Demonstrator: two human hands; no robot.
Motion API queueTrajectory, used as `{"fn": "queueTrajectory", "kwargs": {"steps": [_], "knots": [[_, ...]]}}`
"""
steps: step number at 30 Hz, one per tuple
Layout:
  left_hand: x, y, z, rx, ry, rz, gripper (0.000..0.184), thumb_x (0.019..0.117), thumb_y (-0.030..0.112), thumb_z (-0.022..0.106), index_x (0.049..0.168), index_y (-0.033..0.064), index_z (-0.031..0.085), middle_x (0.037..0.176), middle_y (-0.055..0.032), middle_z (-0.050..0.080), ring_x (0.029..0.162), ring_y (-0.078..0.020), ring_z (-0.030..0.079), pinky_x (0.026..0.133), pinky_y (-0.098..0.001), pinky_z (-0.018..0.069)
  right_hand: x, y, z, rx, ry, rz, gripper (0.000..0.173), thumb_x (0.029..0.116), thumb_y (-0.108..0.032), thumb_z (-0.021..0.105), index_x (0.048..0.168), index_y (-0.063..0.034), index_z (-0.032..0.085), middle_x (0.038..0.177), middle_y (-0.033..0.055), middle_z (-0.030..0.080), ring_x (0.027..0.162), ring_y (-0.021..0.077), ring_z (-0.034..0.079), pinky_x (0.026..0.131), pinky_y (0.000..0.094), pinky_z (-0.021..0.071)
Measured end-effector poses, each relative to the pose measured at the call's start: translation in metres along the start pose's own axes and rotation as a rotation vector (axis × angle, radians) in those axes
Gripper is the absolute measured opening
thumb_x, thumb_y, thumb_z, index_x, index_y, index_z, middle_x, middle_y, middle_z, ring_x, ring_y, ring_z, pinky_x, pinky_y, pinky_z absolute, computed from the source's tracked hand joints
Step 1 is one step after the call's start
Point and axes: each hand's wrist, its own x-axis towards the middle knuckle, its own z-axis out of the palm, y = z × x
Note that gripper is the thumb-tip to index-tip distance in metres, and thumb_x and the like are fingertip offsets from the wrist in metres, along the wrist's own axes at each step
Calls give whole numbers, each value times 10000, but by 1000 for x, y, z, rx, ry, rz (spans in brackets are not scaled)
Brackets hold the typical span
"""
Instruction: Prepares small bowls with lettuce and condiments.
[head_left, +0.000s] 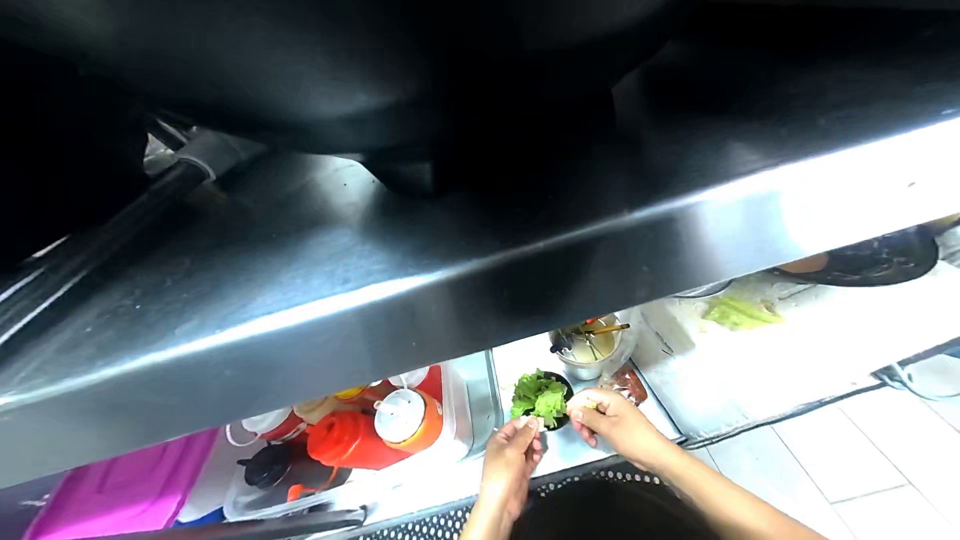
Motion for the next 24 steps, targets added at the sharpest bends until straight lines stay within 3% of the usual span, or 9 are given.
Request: {"fn": "queueTrajectory", "kwargs": {"steps": [3, 5, 7, 10, 13, 15, 18, 21, 24], "knots": [[17, -3, -2, 493, 171, 343, 155, 964, 153, 711, 1024, 12, 732, 783, -78, 713, 630, -158, 668, 602, -325, 587, 8, 0, -12, -405, 156, 37, 304, 1045, -321, 538, 1208, -116, 692, 1011, 44, 712, 864, 144, 682, 806, 354, 578], [28, -6, -1, 757, 221, 521, 189, 964, 229, 708, 1053, 75, 768, 893, -47, 721, 749, -129, 671, 717, -324, 587, 17, -7, -6, -630, 127, 53, 378, 1066, -332, 472, 1291, -102, 668, 1214, 101, 693, 1119, 203, 662, 1016, 431, 519], [39, -13, 2, 953, 264, 730, 198, 966, 260, 690, 1051, 115, 794, 948, -53, 719, 853, -146, 673, 814, -349, 583, 28, -12, 9, -840, 99, 2, 413, 1081, -315, 411, 1314, -83, 661, 1311, 125, 670, 1265, 249, 615, 1118, 462, 461], [52, -27, 3, 1188, 284, 868, 229, 974, 307, 677, 1077, 137, 790, 1014, -80, 735, 978, -221, 708, 891, -429, 598, 48, 4, 27, -1187, 95, -144, 361, 1073, -317, 448, 1262, -91, 656, 1238, 146, 677, 1217, 337, 624, 1038, 512, 510], [51, -38, -1, 1388, 235, 819, 296, 951, 354, 666, 1145, 160, 779, 1105, -76, 732, 1097, -276, 672, 953, -462, 562, 48, 21, 28, -1239, -36, -97, 426, 1029, -225, 549, 1431, -84, 548, 1461, 197, 545, 1357, 427, 499, 1105, 598, 435], [48, -40, -6, 1441, 221, 795, 346, 933, 379, 611, 1178, 197, 773, 1102, -42, 727, 1095, -256, 652, 932, -436, 554, 41, 22, 25, -1220, -37, -118, 431, 1002, -150, 539, 1431, -111, 555, 1493, 174, 524, 1381, 402, 481, 1123, 564, 428], [41, -39, -12, 1434, 208, 819, 393, 925, 408, 578, 1204, 204, 765, 1107, -14, 739, 1083, -240, 658, 912, -426, 558, 35, 19, 20, -1185, 44, -163, 341, 1034, -217, 486, 1328, -125, 631, 1387, 149, 602, 1345, 340, 531, 1118, 500, 454], [44, -40, -14, 1421, 193, 843, 310, 966, 346, 578, 1147, 194, 779, 1086, -6, 748, 1068, -237, 671, 919, -418, 562, 37, 18, 20, -1212, 48, -168, 341, 1066, -287, 452, 1291, -129, 653, 1301, 156, 649, 1275, 345, 590, 1073, 531, 482], [47, -37, -11, 1426, 148, 782, 261, 979, 333, 584, 1084, 178, 766, 1036, 6, 750, 1056, -217, 676, 936, -407, 550, 46, 28, 23, -1249, 15, -196, 313, 1065, -271, 456, 1257, -148, 670, 1244, 151, 675, 1222, 364, 615, 1038, 556, 500]]}}
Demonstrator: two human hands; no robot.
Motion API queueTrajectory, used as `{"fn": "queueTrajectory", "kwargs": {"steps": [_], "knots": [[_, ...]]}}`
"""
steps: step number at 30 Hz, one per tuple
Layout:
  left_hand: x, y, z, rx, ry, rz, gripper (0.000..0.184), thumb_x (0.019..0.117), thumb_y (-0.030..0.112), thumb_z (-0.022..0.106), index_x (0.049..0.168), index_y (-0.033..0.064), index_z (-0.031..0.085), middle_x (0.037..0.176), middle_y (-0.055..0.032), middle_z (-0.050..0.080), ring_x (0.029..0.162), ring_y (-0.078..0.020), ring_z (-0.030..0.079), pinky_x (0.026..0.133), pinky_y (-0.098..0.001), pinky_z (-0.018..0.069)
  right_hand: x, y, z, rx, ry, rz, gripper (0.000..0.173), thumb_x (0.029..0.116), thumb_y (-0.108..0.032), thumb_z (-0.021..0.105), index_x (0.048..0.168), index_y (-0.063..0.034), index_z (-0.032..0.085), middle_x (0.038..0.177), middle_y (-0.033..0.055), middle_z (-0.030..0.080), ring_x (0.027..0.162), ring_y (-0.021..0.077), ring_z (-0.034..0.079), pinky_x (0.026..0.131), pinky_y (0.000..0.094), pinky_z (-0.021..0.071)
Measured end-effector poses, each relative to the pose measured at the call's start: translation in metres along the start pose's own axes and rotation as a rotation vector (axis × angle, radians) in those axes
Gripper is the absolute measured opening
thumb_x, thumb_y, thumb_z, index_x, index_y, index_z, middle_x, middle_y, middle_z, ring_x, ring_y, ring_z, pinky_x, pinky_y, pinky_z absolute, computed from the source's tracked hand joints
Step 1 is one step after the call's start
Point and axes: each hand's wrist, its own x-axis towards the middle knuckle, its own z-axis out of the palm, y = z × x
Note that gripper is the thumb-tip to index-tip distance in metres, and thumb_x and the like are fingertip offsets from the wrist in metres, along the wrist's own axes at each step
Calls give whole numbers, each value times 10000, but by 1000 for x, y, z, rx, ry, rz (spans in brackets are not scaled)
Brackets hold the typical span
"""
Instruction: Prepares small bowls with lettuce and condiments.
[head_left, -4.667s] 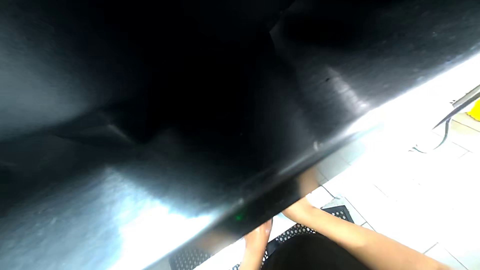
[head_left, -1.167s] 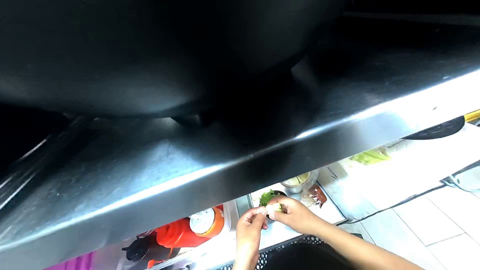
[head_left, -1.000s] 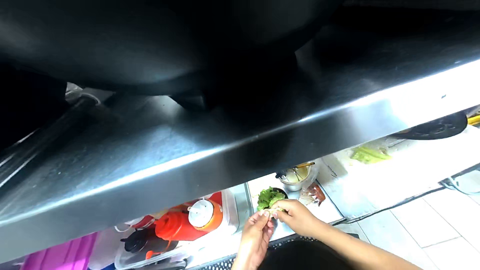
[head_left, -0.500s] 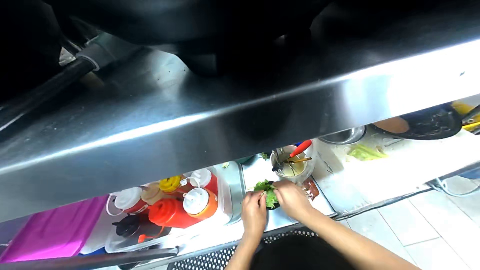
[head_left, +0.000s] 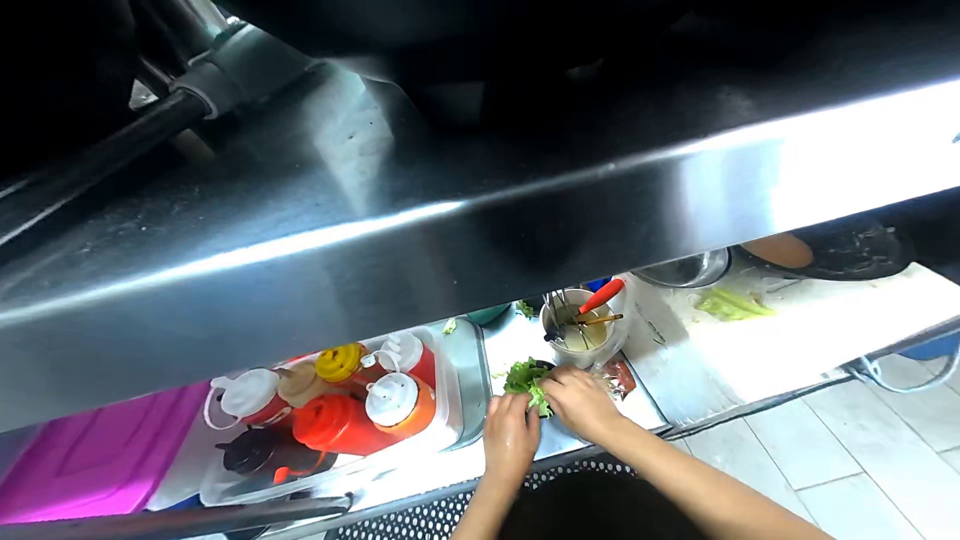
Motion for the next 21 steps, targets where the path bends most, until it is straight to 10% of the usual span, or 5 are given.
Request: {"fn": "queueTrajectory", "kwargs": {"steps": [14, 21], "knots": [[3, 2, -2, 60, 121, 36, 263, 979, 357, 565, 1062, 207, 764, 1021, 0, 735, 1022, -218, 678, 874, -394, 572, 3, 1, -3, -39, 125, 21, 259, 1003, -165, 507, 1138, -157, 729, 1115, 106, 713, 1099, 306, 676, 935, 495, 567], [21, 9, -4, 149, -130, -88, 404, 903, 490, 642, 1207, 249, 756, 1182, -121, 693, 1147, -328, 635, 956, -492, 539, 25, 1, 0, -44, -184, 73, 264, 988, -139, 544, 1197, -101, 700, 1257, 165, 657, 1218, 393, 597, 974, 590, 518]]}}
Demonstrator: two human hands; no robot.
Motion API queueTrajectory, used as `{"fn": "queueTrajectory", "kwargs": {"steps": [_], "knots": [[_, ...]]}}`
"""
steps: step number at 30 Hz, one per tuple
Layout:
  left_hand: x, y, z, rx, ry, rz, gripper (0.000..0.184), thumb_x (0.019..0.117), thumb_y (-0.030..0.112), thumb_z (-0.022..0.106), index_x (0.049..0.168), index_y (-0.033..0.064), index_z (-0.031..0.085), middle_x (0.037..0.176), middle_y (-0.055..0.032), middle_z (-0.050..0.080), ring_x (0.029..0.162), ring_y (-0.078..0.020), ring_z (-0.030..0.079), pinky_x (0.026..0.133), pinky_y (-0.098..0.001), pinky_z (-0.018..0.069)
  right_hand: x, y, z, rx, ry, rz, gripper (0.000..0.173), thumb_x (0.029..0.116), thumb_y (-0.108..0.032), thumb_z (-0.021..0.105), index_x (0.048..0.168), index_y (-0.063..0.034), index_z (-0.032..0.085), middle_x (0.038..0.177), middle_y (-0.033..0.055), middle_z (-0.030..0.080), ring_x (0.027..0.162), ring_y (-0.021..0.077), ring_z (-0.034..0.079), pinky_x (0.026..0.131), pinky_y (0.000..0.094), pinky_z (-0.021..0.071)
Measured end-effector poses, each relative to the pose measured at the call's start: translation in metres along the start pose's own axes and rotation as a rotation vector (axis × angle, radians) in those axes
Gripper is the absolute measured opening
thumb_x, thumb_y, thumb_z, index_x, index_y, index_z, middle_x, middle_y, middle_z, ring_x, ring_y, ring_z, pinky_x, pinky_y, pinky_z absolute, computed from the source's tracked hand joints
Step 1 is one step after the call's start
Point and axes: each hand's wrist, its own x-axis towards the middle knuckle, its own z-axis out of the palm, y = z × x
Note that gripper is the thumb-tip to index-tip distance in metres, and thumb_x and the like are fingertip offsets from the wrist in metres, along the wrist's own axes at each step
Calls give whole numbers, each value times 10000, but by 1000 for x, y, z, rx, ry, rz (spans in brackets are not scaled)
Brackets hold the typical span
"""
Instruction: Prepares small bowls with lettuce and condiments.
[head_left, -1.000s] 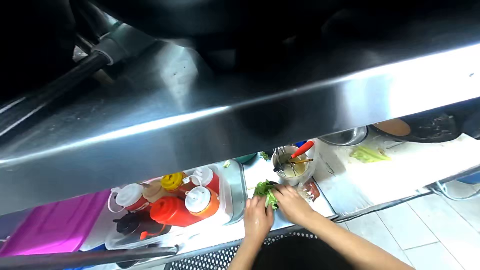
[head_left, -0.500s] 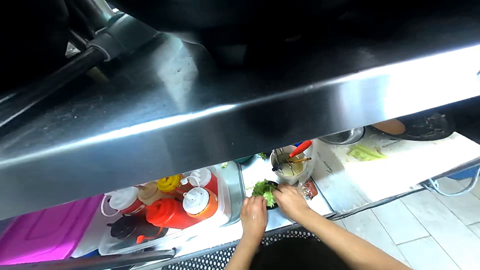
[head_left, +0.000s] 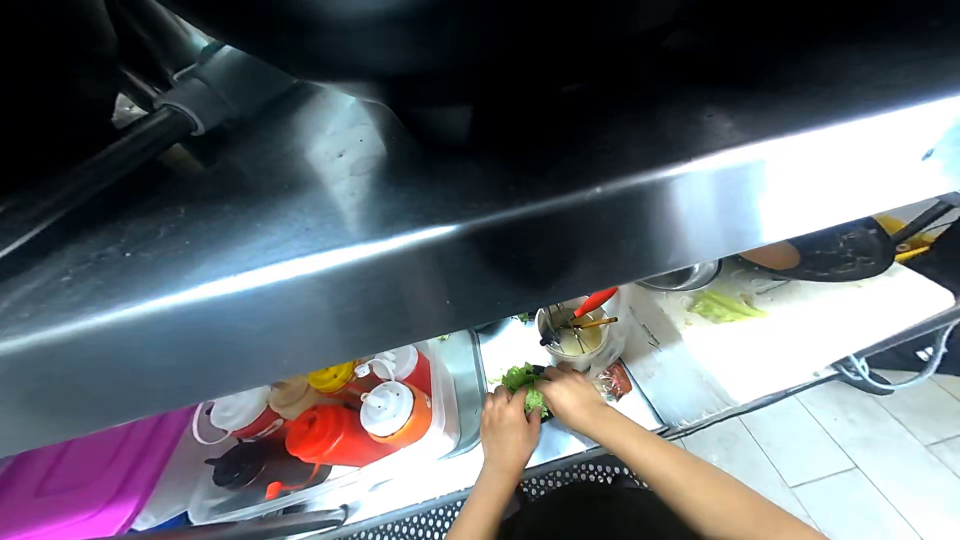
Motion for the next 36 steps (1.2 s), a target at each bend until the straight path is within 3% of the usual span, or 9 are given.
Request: {"fn": "queueTrajectory", "kwargs": {"steps": [3, 8, 15, 20, 23, 27, 29, 32, 36], "knots": [[-1, -1, -5, -32, -21, -1, 391, 890, 487, 650, 1192, 264, 762, 1174, -112, 695, 1156, -335, 627, 966, -513, 530, -3, -3, -7, 33, -62, 26, 291, 991, -162, 551, 1247, -103, 677, 1298, 186, 636, 1244, 409, 583, 979, 613, 512], [-5, -6, -3, -183, 196, 60, 260, 961, 337, 582, 1055, 228, 799, 1041, -48, 734, 1059, -251, 675, 935, -455, 559, -16, -12, -25, 57, 2, 66, 293, 1039, -176, 467, 1239, -111, 672, 1256, 159, 658, 1209, 360, 622, 969, 555, 539], [-4, -7, 2, -92, 47, 60, 236, 947, 336, 603, 993, 238, 812, 1001, -32, 722, 1052, -244, 653, 945, -433, 532, -13, -11, -16, -26, -46, 38, 245, 995, -67, 501, 1147, -71, 693, 1182, 178, 691, 1159, 406, 640, 891, 600, 554], [-11, -12, -14, -269, 226, 47, 246, 960, 358, 621, 1032, 204, 799, 1029, -46, 739, 1063, -257, 672, 964, -477, 538, -45, -3, -29, 126, 196, 22, 291, 1049, -186, 462, 1199, -107, 699, 1169, 126, 711, 1175, 298, 660, 1011, 483, 535], [-13, -14, -20, -363, 274, 14, 274, 941, 380, 648, 1055, 179, 796, 1044, -73, 724, 1056, -276, 662, 951, -502, 537, -70, 10, -32, 216, 276, -2, 305, 1060, -233, 463, 1191, -135, 721, 1126, 79, 726, 1121, 243, 678, 1013, 437, 535], [0, -9, -46, -527, 324, -32, 244, 981, 244, 613, 1045, 70, 772, 986, -87, 717, 921, -200, 688, 839, -406, 592, -102, 25, -24, 299, 303, -35, 323, 1069, -263, 447, 1174, -133, 723, 1087, 61, 734, 1063, 210, 691, 980, 409, 548], [14, -1, -69, -557, 363, -99, 233, 1003, 216, 620, 1078, 40, 754, 1000, -105, 720, 901, -183, 698, 844, -390, 600, -116, 31, -14, 316, 315, -48, 324, 1072, -265, 449, 1165, -124, 726, 1074, 66, 741, 1056, 218, 699, 973, 414, 554], [50, 11, -104, -509, 366, -176, 257, 1040, 215, 586, 1141, 19, 718, 1009, -149, 719, 915, -255, 694, 872, -487, 571, -131, 38, -2, 326, 307, -17, 328, 1073, -267, 450, 1150, -113, 728, 1064, 81, 742, 1051, 232, 704, 967, 430, 557], [105, 27, -127, -405, 253, -258, 291, 1037, 136, 552, 1265, -3, 667, 1217, -237, 682, 1141, -393, 657, 1006, -599, 501, -146, 42, 8, 300, 332, 3, 328, 1076, -290, 449, 1134, -134, 732, 1033, 70, 741, 1019, 229, 712, 921, 440, 576]]}}
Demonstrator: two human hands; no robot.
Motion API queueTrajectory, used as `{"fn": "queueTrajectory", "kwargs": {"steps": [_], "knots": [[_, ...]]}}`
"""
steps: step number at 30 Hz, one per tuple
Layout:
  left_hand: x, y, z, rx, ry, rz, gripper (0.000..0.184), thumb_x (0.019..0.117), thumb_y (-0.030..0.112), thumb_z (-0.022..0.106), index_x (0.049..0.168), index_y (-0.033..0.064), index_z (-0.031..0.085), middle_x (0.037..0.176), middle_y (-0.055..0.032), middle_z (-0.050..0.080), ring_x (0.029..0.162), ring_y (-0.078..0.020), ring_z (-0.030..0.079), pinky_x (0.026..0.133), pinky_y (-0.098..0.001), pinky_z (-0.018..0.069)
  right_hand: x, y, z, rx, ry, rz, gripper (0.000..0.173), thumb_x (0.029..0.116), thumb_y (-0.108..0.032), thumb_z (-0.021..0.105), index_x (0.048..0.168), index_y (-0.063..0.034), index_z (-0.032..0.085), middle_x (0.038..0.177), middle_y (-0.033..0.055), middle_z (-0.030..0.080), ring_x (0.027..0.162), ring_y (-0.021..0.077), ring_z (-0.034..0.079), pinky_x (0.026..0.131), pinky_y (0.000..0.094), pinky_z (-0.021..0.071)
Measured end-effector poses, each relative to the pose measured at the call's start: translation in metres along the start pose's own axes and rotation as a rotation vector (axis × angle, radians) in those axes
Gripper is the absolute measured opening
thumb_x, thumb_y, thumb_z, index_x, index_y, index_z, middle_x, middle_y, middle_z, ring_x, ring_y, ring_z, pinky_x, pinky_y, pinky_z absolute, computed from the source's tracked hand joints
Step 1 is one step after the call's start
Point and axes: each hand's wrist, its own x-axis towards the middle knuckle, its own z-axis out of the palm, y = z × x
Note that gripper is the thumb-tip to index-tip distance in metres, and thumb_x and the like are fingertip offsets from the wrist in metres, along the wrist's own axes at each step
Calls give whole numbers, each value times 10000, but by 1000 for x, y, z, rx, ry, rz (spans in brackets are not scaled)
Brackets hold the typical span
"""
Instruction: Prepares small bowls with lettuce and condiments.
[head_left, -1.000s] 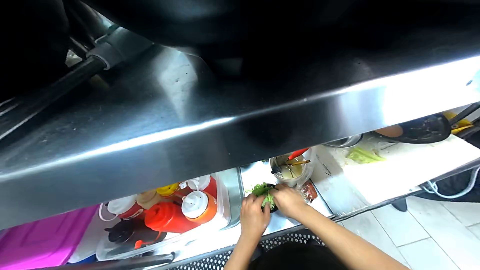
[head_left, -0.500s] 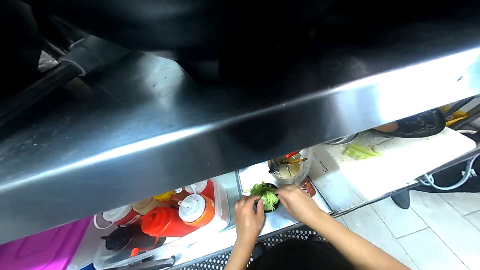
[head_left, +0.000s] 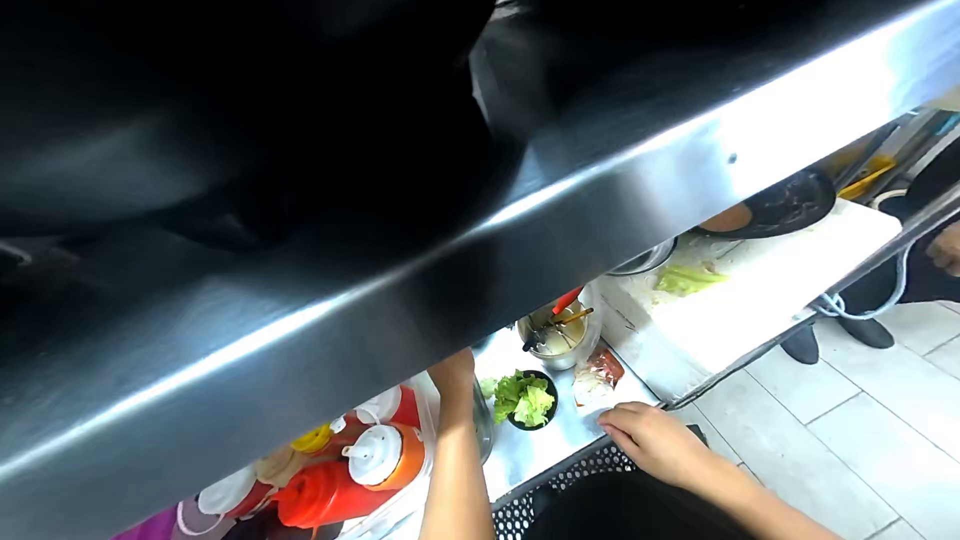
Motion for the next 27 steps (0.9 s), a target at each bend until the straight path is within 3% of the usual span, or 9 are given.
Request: {"fn": "queueTrajectory", "kwargs": {"steps": [6, 8, 10, 11, 14, 18, 20, 25, 27], "knots": [[38, 43, -6, 267, -79, -200, 505, 1048, 342, 592, 1349, -64, 597, 1410, -357, 525, 1380, -495, 453, 1155, -621, 314, -27, 9, -3, 13, 163, -18, 293, 1063, -281, 490, 1113, -151, 748, 984, 46, 750, 962, 216, 727, 861, 438, 601], [43, 16, 19, 388, 165, 10, 454, 963, 349, 648, 1008, -95, 733, 1086, -367, 675, 1113, -519, 624, 1018, -655, 420, -39, 16, -2, 3, 189, 31, 283, 1056, -281, 503, 1104, -156, 752, 1015, 40, 758, 993, 215, 729, 888, 445, 601], [52, 49, -9, 484, -239, -264, 424, 1025, 318, 591, 1250, -32, 666, 1395, -292, 569, 1379, -422, 481, 1141, -571, 351, -51, 23, -4, 1, 206, 91, 280, 1051, -271, 517, 1115, -144, 758, 1064, 52, 765, 1036, 236, 730, 918, 469, 596], [59, 46, -5, 462, -188, -288, 409, 994, 297, 628, 1239, -25, 681, 1416, -293, 555, 1398, -431, 455, 1134, -583, 342, -57, 26, -5, 0, 216, 119, 283, 1049, -266, 519, 1119, -136, 760, 1070, 59, 765, 1041, 246, 731, 920, 480, 594], [91, 34, 5, 363, -57, -171, 370, 982, 273, 633, 1256, 31, 693, 1441, -331, 500, 1408, -500, 386, 1101, -673, 322, -73, 34, -7, 6, 222, 190, 288, 1049, -259, 519, 1135, -128, 761, 1108, 74, 765, 1079, 263, 724, 956, 490, 579], [140, 3, 37, 389, -55, 302, 317, 924, 209, 708, 1168, 10, 736, 1141, -335, 678, 1135, -536, 610, 1031, -725, 388, -83, 36, -8, -30, 228, 219, 292, 1052, -282, 503, 1123, -144, 750, 1087, 67, 762, 1060, 262, 728, 931, 489, 588], [137, 32, 31, 575, -398, 194, 405, 998, 229, 649, 1363, 53, 640, 1321, -262, 640, 1293, -451, 561, 1126, -643, 355, -86, 33, -11, -51, 241, 217, 276, 1042, -283, 514, 1111, -149, 746, 1034, 77, 755, 1004, 278, 733, 863, 499, 603], [112, 31, 31, 411, -213, 252, 293, 1019, 174, 595, 1144, -56, 726, 1178, -321, 680, 1170, -471, 632, 1031, -632, 453, -100, 40, -18, -24, 239, 266, 286, 1054, -288, 498, 1133, -147, 734, 1054, 78, 751, 1035, 274, 726, 902, 492, 592], [86, 69, 10, 289, -262, 64, 299, 1042, 127, 586, 1218, -101, 670, 1301, -355, 606, 1295, -473, 539, 1110, -594, 371, -104, 48, -19, -20, 280, 291, 293, 1051, -281, 496, 1125, -137, 741, 1056, 80, 758, 1032, 278, 731, 910, 501, 590]]}}
